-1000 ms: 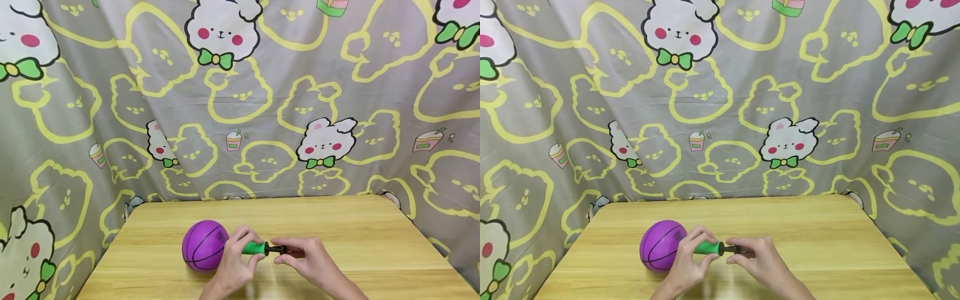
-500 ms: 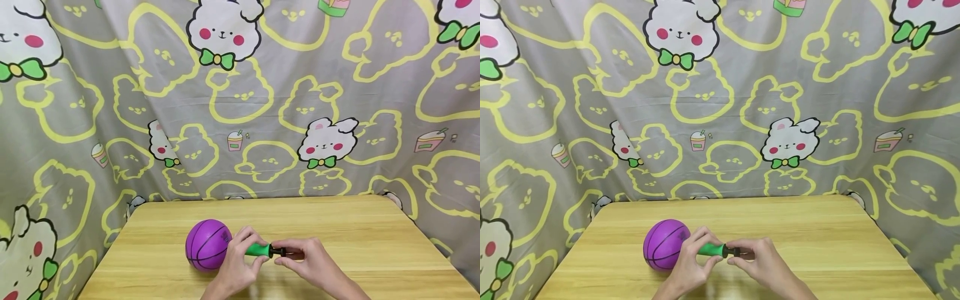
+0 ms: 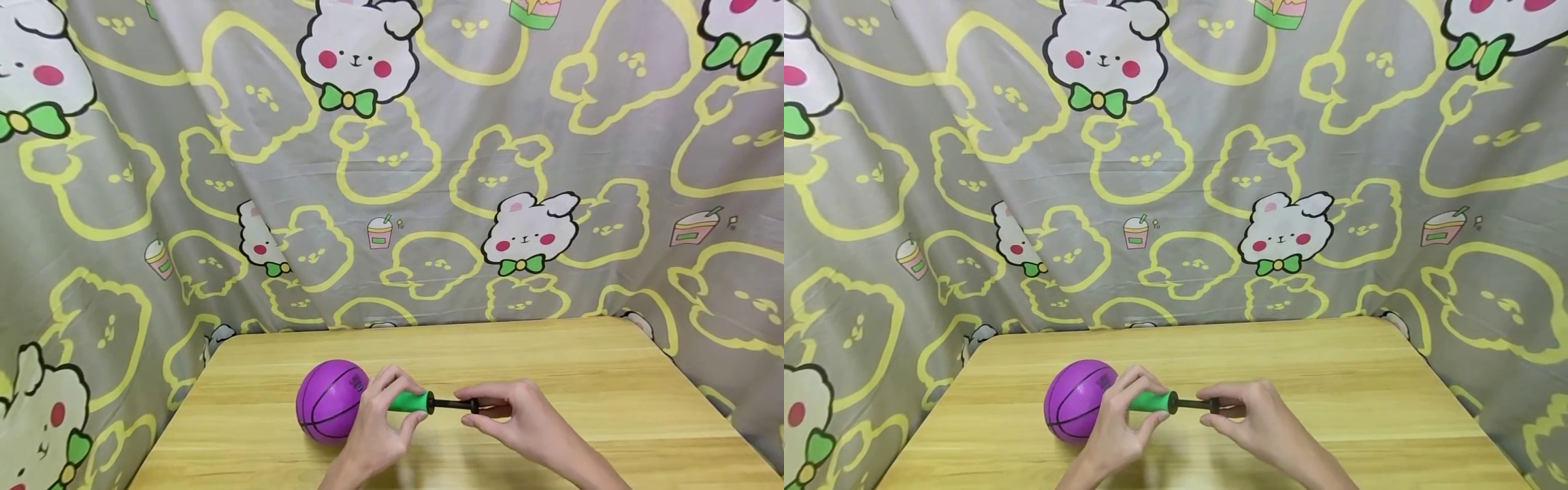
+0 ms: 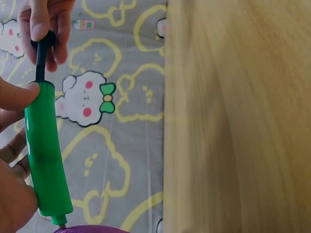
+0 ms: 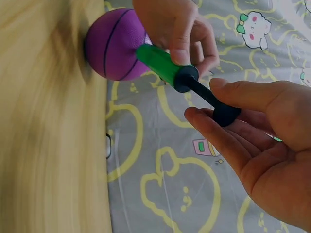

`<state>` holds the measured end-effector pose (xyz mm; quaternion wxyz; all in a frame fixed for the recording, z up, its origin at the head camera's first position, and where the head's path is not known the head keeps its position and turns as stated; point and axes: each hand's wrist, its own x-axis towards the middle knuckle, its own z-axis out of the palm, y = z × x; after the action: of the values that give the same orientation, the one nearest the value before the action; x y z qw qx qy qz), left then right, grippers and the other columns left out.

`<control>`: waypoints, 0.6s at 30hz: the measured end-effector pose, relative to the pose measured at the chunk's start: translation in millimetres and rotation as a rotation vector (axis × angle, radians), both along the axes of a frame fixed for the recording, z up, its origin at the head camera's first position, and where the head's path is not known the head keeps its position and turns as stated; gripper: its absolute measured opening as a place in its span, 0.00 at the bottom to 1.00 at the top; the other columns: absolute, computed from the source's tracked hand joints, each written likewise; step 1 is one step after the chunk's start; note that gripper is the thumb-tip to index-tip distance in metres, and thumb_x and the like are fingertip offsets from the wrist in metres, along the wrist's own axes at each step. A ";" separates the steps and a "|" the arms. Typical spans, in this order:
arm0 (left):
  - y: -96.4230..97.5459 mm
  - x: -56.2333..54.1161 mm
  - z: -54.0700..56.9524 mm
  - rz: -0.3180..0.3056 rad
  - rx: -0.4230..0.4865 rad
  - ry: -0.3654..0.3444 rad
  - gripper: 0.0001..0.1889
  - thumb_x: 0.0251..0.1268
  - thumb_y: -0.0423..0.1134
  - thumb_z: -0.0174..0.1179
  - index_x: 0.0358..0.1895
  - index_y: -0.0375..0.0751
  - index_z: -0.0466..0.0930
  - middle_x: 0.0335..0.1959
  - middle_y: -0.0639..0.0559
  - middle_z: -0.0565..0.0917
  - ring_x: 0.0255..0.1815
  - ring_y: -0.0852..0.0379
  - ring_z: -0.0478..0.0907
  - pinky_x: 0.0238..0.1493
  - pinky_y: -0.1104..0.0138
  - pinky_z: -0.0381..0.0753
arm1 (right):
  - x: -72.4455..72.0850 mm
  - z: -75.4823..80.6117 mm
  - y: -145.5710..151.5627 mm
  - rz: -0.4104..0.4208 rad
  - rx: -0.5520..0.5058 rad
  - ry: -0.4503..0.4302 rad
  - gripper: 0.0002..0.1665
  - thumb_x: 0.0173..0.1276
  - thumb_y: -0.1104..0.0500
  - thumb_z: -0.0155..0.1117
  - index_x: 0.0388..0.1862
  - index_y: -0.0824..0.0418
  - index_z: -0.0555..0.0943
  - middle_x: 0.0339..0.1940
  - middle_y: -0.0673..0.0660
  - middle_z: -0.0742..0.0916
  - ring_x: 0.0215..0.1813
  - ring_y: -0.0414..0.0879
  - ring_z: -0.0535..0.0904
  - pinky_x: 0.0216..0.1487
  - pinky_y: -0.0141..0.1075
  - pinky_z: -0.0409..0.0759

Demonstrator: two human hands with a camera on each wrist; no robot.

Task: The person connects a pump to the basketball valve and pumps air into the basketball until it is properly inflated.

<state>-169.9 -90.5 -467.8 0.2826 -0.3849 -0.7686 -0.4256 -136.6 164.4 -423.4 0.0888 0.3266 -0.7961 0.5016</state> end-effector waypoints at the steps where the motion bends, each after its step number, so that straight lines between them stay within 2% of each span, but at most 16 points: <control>1: -0.6 -0.3 0.2 0.002 0.003 0.000 0.18 0.51 0.32 0.75 0.44 0.52 0.83 0.44 0.62 0.79 0.46 0.63 0.76 0.49 0.63 0.74 | 0.4 1.2 1.5 -0.001 0.004 -0.006 0.14 0.66 0.61 0.74 0.50 0.61 0.88 0.44 0.56 0.91 0.41 0.39 0.89 0.37 0.35 0.86; 9: -5.6 -3.5 2.5 0.013 0.021 0.015 0.17 0.50 0.32 0.75 0.44 0.51 0.84 0.44 0.61 0.79 0.47 0.61 0.76 0.49 0.63 0.75 | 3.5 11.3 12.5 -0.002 0.026 -0.048 0.15 0.66 0.58 0.74 0.51 0.61 0.88 0.46 0.56 0.91 0.43 0.41 0.89 0.39 0.35 0.86; 18: -11.0 -7.1 5.6 0.027 0.034 0.022 0.18 0.49 0.31 0.75 0.44 0.49 0.84 0.43 0.60 0.79 0.46 0.59 0.77 0.48 0.63 0.76 | 4.1 18.1 23.0 -0.003 0.036 -0.016 0.15 0.67 0.61 0.73 0.53 0.58 0.88 0.48 0.56 0.91 0.45 0.38 0.88 0.39 0.35 0.86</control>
<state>-177.0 -101.5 -462.2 0.3032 -0.3741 -0.7634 -0.4305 -132.5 187.4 -405.3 0.0771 0.3229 -0.8062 0.4897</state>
